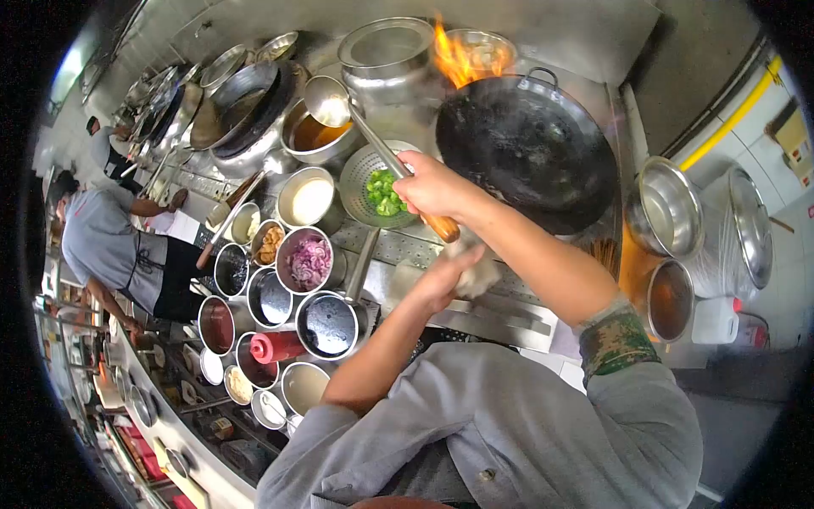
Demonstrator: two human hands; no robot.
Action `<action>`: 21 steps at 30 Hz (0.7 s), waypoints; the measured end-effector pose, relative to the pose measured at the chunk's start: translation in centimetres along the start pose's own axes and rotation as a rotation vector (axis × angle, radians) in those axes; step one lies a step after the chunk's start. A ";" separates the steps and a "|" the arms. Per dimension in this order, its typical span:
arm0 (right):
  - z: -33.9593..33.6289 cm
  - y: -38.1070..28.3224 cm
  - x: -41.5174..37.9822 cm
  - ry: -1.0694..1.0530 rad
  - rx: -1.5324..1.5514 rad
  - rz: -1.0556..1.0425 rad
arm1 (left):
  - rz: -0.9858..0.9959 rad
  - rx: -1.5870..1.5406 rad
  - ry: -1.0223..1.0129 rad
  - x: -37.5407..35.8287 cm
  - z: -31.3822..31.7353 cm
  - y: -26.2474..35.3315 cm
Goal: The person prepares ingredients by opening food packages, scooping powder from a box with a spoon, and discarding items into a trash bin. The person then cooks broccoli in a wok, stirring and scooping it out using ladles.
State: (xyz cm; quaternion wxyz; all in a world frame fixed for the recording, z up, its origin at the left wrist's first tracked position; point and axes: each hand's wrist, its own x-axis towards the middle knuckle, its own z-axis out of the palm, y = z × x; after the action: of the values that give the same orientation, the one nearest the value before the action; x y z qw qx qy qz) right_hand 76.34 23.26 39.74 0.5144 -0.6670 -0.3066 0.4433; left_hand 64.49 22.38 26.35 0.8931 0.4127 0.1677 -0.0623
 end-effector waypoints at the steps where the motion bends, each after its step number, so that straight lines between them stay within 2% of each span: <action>1: 0.5 -0.3 1.0 0.009 -0.034 0.008 | 0.068 0.104 0.071 -1.7 -1.7 -0.1; 4: 1.6 -0.6 3.2 0.031 -0.112 0.029 | 0.062 0.530 0.350 -4.4 -8.2 -2.3; 6: 1.8 -0.3 4.3 0.021 -0.129 0.038 | 0.137 0.588 0.454 -4.7 -11.3 -5.9; 7: 1.9 -0.4 4.6 0.020 -0.138 0.043 | 0.174 0.617 0.503 -5.0 -11.3 -5.7; 11: 1.6 -0.7 4.5 -0.011 0.010 0.061 | 0.034 0.799 0.485 -5.5 -10.9 -6.1; 12: 1.3 -0.6 4.5 -0.039 0.129 0.071 | -0.041 0.993 0.496 -5.5 -11.0 -6.3; 15: -0.2 0.1 3.2 -0.112 0.542 0.106 | 0.131 1.034 0.625 -6.6 -8.3 -5.3; 17: -1.6 0.7 0.6 -0.142 0.887 0.137 | 0.193 1.082 0.627 -6.5 -8.8 -6.5; 18: -2.4 1.1 -0.8 -0.265 1.067 0.126 | 0.230 1.108 0.628 -6.3 -9.1 -6.9; 20: -3.8 1.2 -4.8 -0.276 1.149 0.090 | 0.153 1.110 0.606 -6.5 -8.0 -6.1; 21: -5.0 1.6 -6.7 -0.345 1.187 0.054 | 0.115 1.111 0.599 -6.6 -7.4 -5.8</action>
State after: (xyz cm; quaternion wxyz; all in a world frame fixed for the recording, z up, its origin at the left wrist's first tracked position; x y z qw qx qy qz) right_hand 78.00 14.96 40.49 0.7295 -0.1931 -0.0694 0.6525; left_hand 54.99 24.01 20.03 0.4620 0.8226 0.3304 0.0261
